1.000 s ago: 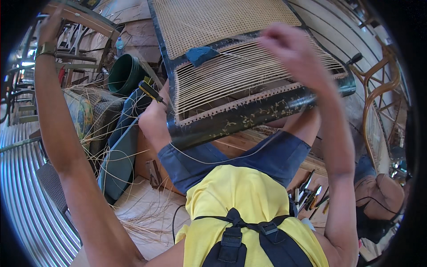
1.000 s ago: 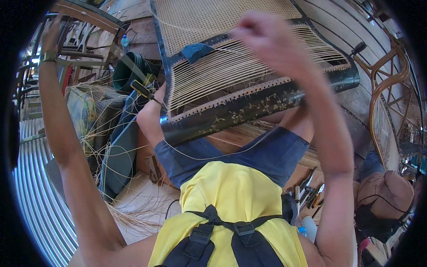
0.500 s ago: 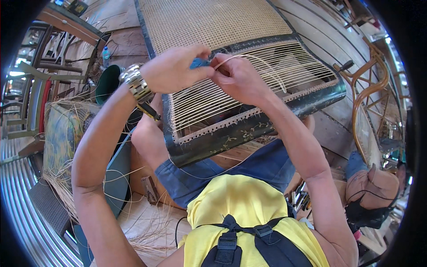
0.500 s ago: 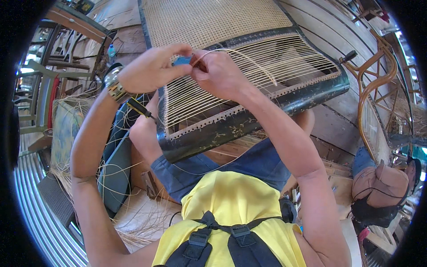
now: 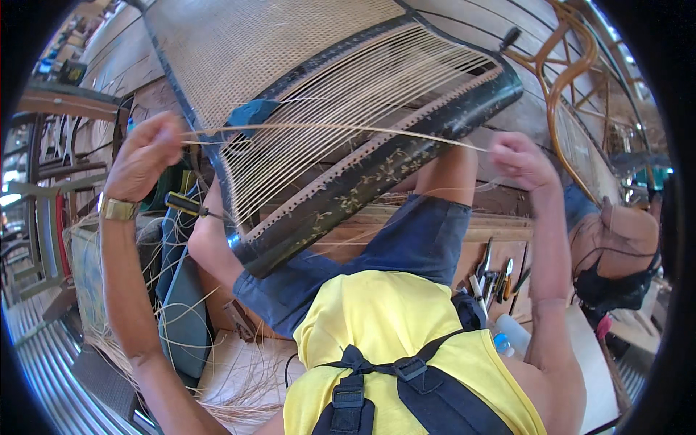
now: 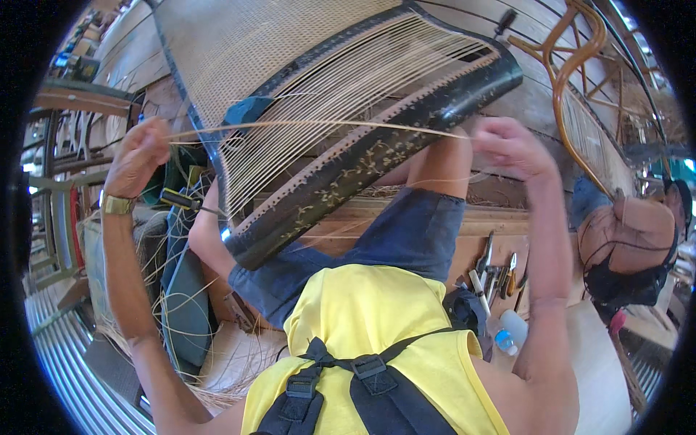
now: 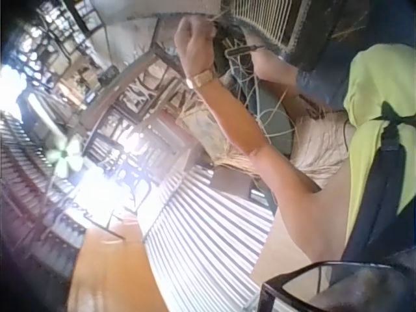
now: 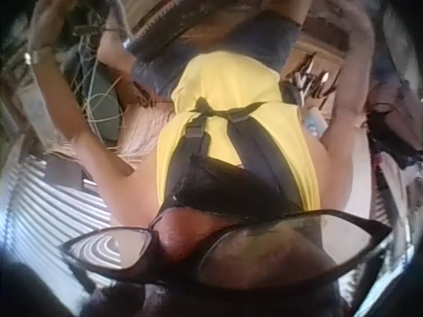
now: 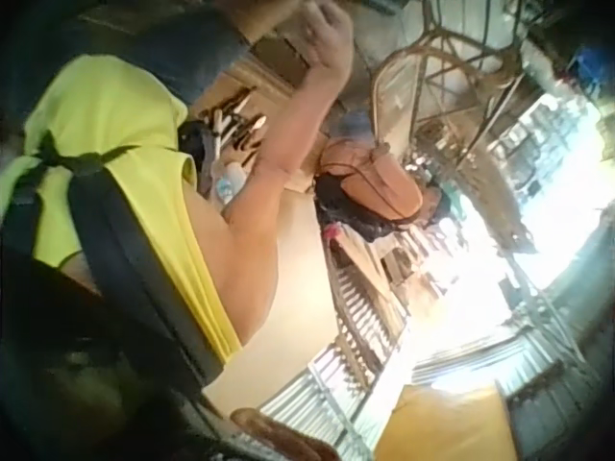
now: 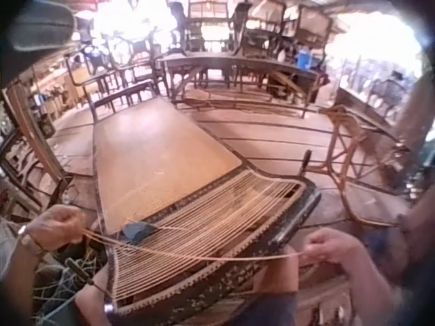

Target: Repairing or assembling a rattan furniture piece by weaving and securing fibers.

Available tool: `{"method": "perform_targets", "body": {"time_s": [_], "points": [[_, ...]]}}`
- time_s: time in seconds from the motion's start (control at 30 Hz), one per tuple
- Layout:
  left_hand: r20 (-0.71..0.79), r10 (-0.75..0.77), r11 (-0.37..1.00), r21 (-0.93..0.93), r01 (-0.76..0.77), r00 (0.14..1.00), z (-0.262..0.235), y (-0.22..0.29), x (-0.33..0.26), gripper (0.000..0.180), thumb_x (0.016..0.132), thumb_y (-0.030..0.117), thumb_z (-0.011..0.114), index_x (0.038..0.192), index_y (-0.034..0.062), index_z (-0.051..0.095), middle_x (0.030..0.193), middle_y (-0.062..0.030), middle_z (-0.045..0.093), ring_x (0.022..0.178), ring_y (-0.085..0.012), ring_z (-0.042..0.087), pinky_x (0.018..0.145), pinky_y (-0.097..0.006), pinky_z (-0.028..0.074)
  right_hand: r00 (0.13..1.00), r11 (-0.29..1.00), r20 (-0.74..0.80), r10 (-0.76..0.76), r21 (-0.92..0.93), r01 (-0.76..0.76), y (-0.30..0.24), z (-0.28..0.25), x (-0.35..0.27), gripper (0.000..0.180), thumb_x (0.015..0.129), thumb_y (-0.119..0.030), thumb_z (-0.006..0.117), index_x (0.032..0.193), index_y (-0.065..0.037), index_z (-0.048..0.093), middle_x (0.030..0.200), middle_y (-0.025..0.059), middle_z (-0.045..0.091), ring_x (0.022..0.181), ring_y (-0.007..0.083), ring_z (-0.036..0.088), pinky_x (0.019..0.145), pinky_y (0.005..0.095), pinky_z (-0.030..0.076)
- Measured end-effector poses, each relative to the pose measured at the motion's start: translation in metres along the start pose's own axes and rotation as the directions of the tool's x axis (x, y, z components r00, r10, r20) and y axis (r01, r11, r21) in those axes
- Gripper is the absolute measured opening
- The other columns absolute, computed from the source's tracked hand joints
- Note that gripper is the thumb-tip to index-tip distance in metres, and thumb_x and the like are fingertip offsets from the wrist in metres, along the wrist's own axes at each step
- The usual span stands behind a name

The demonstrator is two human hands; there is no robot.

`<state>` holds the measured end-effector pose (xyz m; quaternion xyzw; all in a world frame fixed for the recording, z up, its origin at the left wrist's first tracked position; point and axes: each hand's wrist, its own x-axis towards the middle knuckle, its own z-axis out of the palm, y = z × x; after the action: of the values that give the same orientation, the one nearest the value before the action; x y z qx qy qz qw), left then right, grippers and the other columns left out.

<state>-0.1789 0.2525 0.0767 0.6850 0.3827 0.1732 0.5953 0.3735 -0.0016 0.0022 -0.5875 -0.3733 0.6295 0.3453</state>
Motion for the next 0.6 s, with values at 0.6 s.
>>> {"method": "perform_targets", "body": {"time_s": [0.6], "points": [[-0.446,0.469,0.563,0.816,0.131,0.762,-0.014,0.075,0.022,0.04,0.095,0.034,0.066,0.122,0.0049,0.066,0.107,-0.0055,0.069,0.096,-0.015,0.063,0.083,-0.028,0.048,0.841,0.742,0.091,-0.534,-0.426,0.517,-0.074,0.111,0.028,0.021,0.089,-0.021,0.069,0.097,-0.002,0.073,0.079,0.0101,0.069,0.073,0.0128,0.063,0.066,0.0292,0.05]]}}
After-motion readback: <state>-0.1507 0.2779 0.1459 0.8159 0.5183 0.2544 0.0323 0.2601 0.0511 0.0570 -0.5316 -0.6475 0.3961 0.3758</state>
